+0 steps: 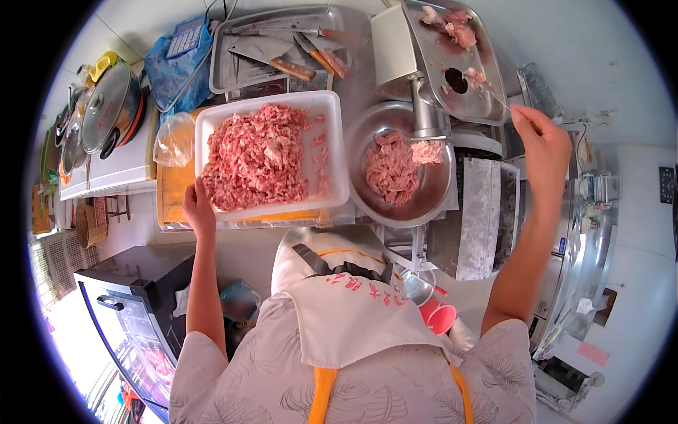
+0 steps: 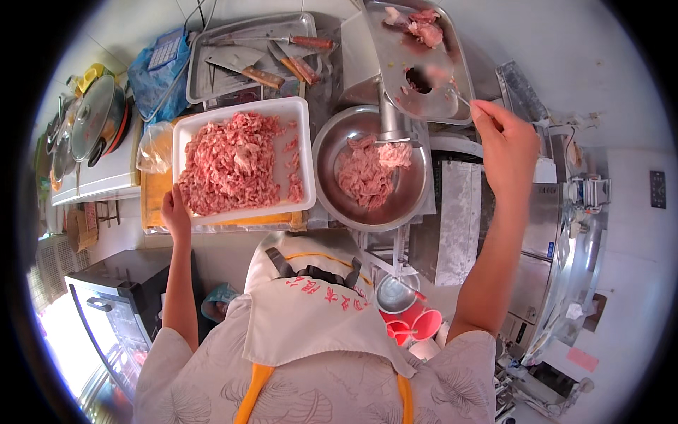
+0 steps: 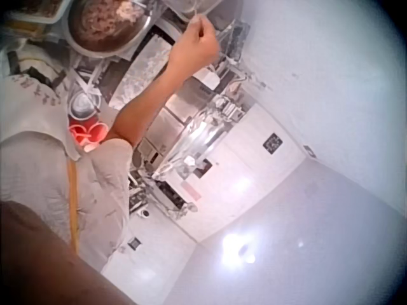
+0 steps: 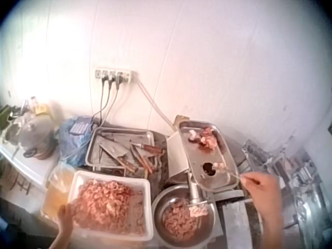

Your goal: The person uses a spoon to scoop ground meat from a white rectangular container and transfers it into a metal bowl. The person repeatedly scoops and moves the meat, accumulating a pile in the bowl.

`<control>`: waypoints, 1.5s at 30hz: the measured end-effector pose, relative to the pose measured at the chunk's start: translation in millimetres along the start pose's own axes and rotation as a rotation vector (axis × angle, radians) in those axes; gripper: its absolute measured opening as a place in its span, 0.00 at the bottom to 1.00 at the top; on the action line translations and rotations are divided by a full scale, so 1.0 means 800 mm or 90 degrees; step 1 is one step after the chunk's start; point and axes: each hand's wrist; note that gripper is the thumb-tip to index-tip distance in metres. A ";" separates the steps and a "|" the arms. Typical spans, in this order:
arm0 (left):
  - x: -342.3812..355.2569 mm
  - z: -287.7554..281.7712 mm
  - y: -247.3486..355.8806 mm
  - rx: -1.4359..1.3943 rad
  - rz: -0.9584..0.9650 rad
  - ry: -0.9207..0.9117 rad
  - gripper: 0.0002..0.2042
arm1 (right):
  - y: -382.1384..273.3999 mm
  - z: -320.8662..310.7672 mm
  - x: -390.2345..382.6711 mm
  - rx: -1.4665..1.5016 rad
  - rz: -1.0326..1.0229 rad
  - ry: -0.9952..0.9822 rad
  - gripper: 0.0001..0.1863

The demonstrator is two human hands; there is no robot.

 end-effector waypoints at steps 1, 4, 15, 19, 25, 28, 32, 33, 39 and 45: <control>-0.002 0.001 0.006 -0.006 0.005 0.003 0.21 | 0.007 0.008 0.005 0.007 -0.001 0.000 0.14; -0.007 0.003 0.018 -0.007 0.013 0.010 0.21 | 0.013 0.020 -0.001 0.044 0.036 0.009 0.14; -0.005 0.002 0.017 -0.003 0.006 0.008 0.22 | 0.027 0.054 0.012 0.211 0.256 -0.056 0.12; -0.007 0.002 0.019 0.007 0.025 0.014 0.22 | 0.028 0.042 0.025 0.324 0.318 -0.130 0.13; -0.008 0.006 0.023 -0.013 0.023 0.020 0.22 | 0.051 0.052 0.038 0.450 0.428 -0.143 0.17; -0.009 0.005 0.019 -0.015 0.022 0.020 0.22 | 0.043 0.049 0.035 0.421 0.421 -0.144 0.16; -0.008 0.005 0.013 -0.059 0.000 0.001 0.22 | 0.033 0.048 0.007 0.409 0.421 -0.115 0.14; -0.008 0.006 0.013 -0.048 0.001 0.001 0.22 | 0.031 0.055 0.004 0.407 0.418 -0.118 0.13; 0.000 0.003 0.004 -0.026 0.004 -0.004 0.22 | 0.022 0.044 0.028 0.243 0.334 -0.198 0.12; -0.005 0.005 0.008 -0.064 -0.016 0.011 0.21 | 0.022 -0.036 0.070 0.145 0.320 -0.319 0.14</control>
Point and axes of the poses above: each hand's wrist, its own x-axis towards the middle knuckle, its own z-axis out of the palm, y = z × x, and after that the axes turned 9 degrees about y, right-handed
